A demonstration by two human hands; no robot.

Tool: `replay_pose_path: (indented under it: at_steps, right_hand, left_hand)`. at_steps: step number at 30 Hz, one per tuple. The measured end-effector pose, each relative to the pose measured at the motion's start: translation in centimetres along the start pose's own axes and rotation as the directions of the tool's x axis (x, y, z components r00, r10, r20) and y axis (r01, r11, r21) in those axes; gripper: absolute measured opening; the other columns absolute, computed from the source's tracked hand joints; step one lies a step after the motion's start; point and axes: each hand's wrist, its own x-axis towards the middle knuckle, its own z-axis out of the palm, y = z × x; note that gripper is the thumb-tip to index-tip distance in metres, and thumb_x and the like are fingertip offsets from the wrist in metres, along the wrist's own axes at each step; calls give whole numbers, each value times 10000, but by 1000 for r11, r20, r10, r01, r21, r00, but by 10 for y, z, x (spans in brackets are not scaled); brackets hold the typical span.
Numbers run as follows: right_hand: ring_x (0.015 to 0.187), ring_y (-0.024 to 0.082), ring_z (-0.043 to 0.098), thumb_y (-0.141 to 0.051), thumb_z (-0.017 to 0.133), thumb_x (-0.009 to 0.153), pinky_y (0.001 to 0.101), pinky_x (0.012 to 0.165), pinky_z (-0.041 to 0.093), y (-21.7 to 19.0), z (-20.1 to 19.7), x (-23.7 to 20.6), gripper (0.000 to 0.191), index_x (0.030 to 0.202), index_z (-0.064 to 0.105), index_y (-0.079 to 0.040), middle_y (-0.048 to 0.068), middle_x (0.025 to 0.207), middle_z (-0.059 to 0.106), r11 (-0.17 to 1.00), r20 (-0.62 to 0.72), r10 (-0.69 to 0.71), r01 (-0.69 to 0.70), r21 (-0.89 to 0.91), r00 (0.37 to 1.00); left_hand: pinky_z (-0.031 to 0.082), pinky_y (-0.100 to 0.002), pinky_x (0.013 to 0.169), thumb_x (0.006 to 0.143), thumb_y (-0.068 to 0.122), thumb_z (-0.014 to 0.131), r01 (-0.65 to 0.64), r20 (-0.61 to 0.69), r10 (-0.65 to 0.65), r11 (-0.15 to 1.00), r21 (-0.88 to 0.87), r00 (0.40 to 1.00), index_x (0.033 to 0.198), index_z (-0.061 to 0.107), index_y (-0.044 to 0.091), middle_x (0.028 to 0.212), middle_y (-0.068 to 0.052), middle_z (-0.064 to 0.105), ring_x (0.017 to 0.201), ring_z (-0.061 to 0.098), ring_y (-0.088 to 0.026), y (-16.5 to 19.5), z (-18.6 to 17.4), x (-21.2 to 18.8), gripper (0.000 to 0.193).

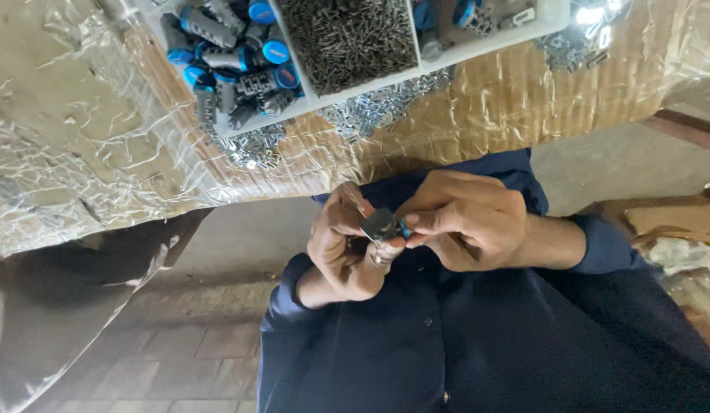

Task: The person picks small metal pins and springs from a compartment tray and presses them into a blue-capped cylindrical connector body, assembling the components one at a time by hand. They occasionally reach into the tray for more parts and set finished assemblies aside on the table.

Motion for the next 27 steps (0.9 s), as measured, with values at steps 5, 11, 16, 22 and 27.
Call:
replay_pose_path:
  at_steps: [5, 11, 16, 22, 27]
  right_hand:
    - [759, 145, 754, -254, 841, 894, 248, 558, 632, 5, -61, 32, 394, 1119, 669, 20, 100, 940, 741, 999, 238, 2, 9, -48, 971]
    - [759, 125, 744, -241, 814, 909, 226, 558, 626, 21, -138, 53, 409, 1151, 659, 49, 116, 979, 733, 795, 387, 367, -70, -603, 846]
    - [772, 128, 738, -161, 779, 935, 226, 587, 623, 25, -136, 67, 349, 1161, 644, 68, 146, 1021, 724, 733, 455, 504, -85, -675, 734]
    - [788, 131, 731, -64, 738, 967, 226, 623, 620, 1, -125, 80, 282, 1174, 627, 91, 182, 1073, 713, 908, 244, 308, -207, -365, 919]
    - [801, 134, 725, 17, 704, 994, 226, 652, 617, 31, -99, 107, 232, 1185, 612, 111, 212, 1116, 704, 964, 102, 221, -201, -175, 970]
  left_hand:
    - [506, -255, 558, 923, 42, 780, -332, 693, 281, 941, -63, 664, 1190, 702, 65, 988, -22, 704, 766, 681, -96, 56, -59, 59, 280]
    - [482, -321, 671, 969, -66, 805, -413, 224, 460, 363, 836, 859, 1195, 700, -2, 1139, -97, 654, 874, 618, -222, 27, -47, 80, 257]
    - [541, -427, 878, 899, 139, 850, -346, 279, 285, 221, 912, 917, 1123, 747, 43, 1129, -84, 636, 1059, 597, -290, 5, -24, 109, 265]
    - [496, -400, 945, 936, 115, 823, -347, 262, 345, 214, 913, 901, 1101, 709, 67, 1132, -56, 612, 1086, 559, -273, 7, -18, 124, 207]
    - [479, -397, 866, 965, 42, 820, -331, 226, 290, 394, 857, 930, 1096, 711, 38, 1059, -73, 637, 1002, 557, -295, 7, -23, 118, 171]
